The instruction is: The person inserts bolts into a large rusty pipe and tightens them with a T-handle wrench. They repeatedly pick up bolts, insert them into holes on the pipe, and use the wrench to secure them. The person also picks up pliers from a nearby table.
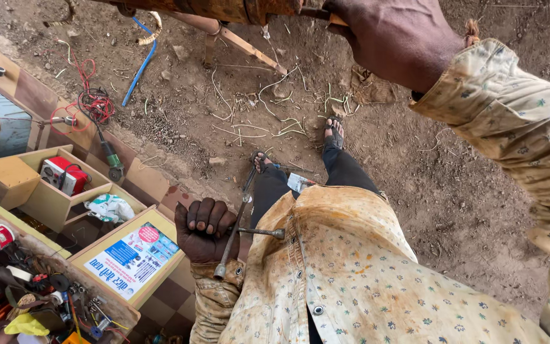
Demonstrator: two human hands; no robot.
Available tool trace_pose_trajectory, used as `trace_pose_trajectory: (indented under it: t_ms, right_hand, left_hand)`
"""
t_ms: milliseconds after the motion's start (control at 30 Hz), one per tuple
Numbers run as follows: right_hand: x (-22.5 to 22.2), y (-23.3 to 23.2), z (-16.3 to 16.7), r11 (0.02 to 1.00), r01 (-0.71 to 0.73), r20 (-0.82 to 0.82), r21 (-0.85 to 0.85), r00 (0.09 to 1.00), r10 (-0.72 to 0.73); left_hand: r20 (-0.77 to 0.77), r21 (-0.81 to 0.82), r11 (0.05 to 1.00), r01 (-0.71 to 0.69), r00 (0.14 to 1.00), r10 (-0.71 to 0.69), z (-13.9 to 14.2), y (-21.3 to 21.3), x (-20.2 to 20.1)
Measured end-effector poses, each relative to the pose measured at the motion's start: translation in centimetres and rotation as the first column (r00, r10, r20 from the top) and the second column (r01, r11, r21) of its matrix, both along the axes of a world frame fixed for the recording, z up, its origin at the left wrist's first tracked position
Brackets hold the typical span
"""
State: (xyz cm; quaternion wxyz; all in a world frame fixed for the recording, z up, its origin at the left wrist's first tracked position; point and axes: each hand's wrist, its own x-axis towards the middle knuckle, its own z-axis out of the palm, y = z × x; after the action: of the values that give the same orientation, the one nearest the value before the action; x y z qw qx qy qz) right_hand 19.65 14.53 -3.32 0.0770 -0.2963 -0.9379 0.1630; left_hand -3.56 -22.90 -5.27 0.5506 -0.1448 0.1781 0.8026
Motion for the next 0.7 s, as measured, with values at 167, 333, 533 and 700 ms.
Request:
trace_pose_trajectory:
  t_ms: [167,333,533,700]
  right_hand:
    - [-0.4,0.1,0.2,0.993,-0.055,0.035,0.1,0.998,0.052]
    - [-0.7,0.5,0.5,0.996,-0.072,0.051,0.057,0.996,0.069]
    - [-1.1,1.8,0.3,0.994,-0.105,0.28,-0.002,0.955,0.101]
    - [-1.7,2.2,-0.8,0.992,-0.123,0.315,-0.009,0.941,0.119]
  left_hand:
    - [0.023,-0.009,1.0,0.004,1.0,-0.004,-0.3,0.0,-0.5]
    - [0.041,-0.03,0.999,-0.016,0.999,0.017,-0.3,0.1,-1.3]
    - [0.084,-0.023,0.999,-0.035,0.996,0.037,-0.8,-0.1,-2.4]
    - [0.118,-0.052,0.998,-0.045,0.992,0.051,-1.6,-0.1,-3.0]
